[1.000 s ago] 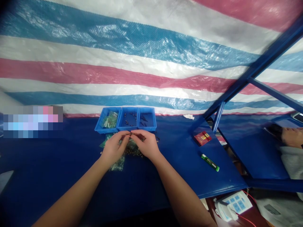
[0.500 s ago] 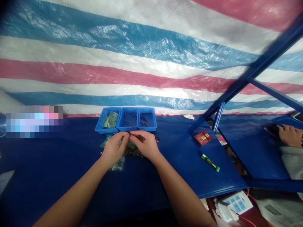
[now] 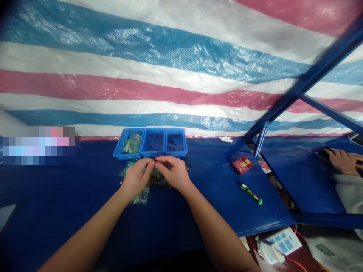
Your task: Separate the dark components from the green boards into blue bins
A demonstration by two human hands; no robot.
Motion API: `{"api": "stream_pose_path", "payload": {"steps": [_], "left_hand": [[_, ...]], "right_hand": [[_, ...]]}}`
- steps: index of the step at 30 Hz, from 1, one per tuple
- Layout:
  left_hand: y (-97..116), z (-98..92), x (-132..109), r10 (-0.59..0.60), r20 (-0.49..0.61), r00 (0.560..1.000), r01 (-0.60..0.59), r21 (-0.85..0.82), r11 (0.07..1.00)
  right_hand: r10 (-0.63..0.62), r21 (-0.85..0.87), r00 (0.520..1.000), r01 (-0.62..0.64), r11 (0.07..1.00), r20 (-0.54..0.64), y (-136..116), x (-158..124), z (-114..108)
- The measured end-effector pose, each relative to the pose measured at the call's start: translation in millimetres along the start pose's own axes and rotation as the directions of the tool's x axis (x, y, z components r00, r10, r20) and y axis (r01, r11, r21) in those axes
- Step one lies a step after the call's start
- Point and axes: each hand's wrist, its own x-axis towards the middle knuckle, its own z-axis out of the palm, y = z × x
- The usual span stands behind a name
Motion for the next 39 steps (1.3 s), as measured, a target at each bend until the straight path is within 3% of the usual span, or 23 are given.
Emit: {"api": "stream_pose_path", "payload": {"steps": [6,15,19,22,24,27,29,31,35,39], "left_hand": [[0.5,1.4,-1.7,-0.052,-0.041,0.998,0.050,-0.038,0.998],[2.1,-0.1,0.1,-0.006,-0.026,1.000,0.007,0.015,1.000],[3.8,-4.5,0.3,-0.023,-0.105,0.994,0.030,0.068,0.997],[3.6,-6.2,0.6,-0.054,-0.157,0.986,0.067,0.080,0.995],[3.5,-6.1,0.6,-0.042,-0.165,0.985,0.057,0.086,0.995],[3.6,-4.6,0.2,-0.009,-0.161,0.987,0.025,0.097,0.995],[3.4,-3.2,0.4,0.024,-0.161,0.987,-0.007,0.101,0.995],[2.2,-1.8,1.3,0.057,-0.143,0.988,-0.041,0.115,0.992],[-4.5,0.2,4.2,0.136,-0.066,0.989,-0.118,0.222,0.968],[-11.9,0.3,5.9,0.182,-0.030,0.983,-0.165,0.296,0.941]], "right_hand": [[0.025,0.047,1.000,-0.025,0.999,-0.012,4.9,0.7,-1.2],[0.091,0.137,0.996,-0.094,0.986,0.022,3.2,0.9,0.6],[0.166,0.164,0.985,-0.172,0.971,0.047,7.0,10.8,3.2],[0.107,0.187,0.994,-0.111,0.976,0.029,9.8,20.0,6.3],[0.059,0.104,0.998,-0.059,0.993,0.002,10.3,22.7,4.6],[-0.027,-0.168,0.994,0.010,0.986,-0.102,9.8,21.0,-7.7],[-0.146,-0.392,0.969,0.058,0.918,-0.199,10.3,18.9,-20.6],[-0.249,-0.535,0.947,0.106,0.838,-0.204,12.5,18.3,-33.7],[-0.285,-0.623,0.917,0.052,0.780,-0.280,21.3,21.0,-51.8],[-0.244,-0.622,0.933,0.028,0.782,-0.266,27.5,23.4,-57.4]]}}
